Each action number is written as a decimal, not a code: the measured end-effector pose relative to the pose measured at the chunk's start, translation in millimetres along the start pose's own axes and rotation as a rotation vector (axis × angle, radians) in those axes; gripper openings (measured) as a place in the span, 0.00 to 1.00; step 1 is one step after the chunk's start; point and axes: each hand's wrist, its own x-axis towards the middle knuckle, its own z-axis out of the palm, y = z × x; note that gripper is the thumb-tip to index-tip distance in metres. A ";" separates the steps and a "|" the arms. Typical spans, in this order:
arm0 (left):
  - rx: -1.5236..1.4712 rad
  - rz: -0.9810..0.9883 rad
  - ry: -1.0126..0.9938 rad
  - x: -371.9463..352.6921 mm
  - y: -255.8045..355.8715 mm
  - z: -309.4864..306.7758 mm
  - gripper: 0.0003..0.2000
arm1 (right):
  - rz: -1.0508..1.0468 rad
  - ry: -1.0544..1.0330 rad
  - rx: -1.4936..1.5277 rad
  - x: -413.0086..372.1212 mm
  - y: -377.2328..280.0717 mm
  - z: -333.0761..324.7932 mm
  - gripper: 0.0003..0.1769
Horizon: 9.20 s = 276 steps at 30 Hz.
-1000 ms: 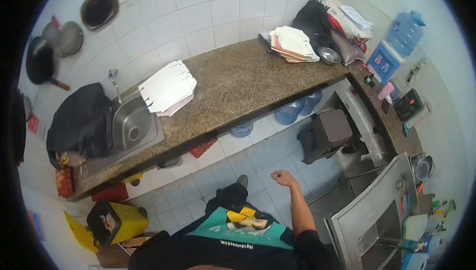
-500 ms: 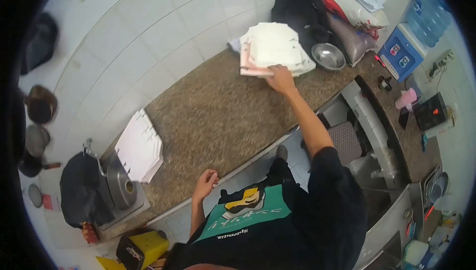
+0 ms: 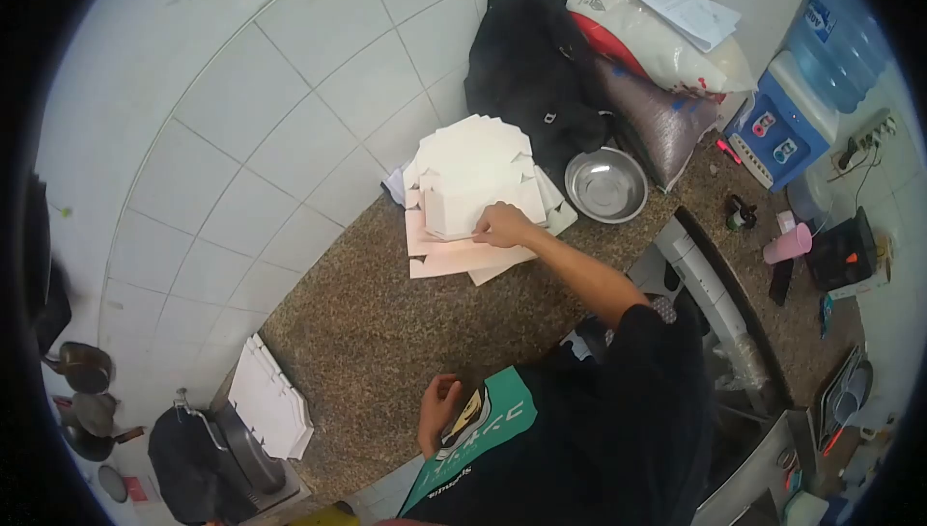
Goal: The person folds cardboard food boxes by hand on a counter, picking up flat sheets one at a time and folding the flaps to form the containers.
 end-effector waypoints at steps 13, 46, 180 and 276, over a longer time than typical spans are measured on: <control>0.211 0.128 -0.110 22.6 64.8 -18.9 0.18 | -0.125 0.299 0.276 2.5 -16.9 -50.9 0.14; -0.617 -0.331 -0.540 -29.6 90.1 -44.6 0.18 | -0.177 -0.532 0.270 -138.5 -174.7 -3.2 0.23; -0.553 -0.057 -0.227 -60.0 8.1 -53.0 0.12 | -0.428 -0.658 0.166 -121.9 -204.9 46.7 0.19; -0.173 -0.022 0.775 -0.2 -51.6 -34.8 0.15 | -0.379 -0.012 -0.168 -28.2 -32.2 37.4 0.12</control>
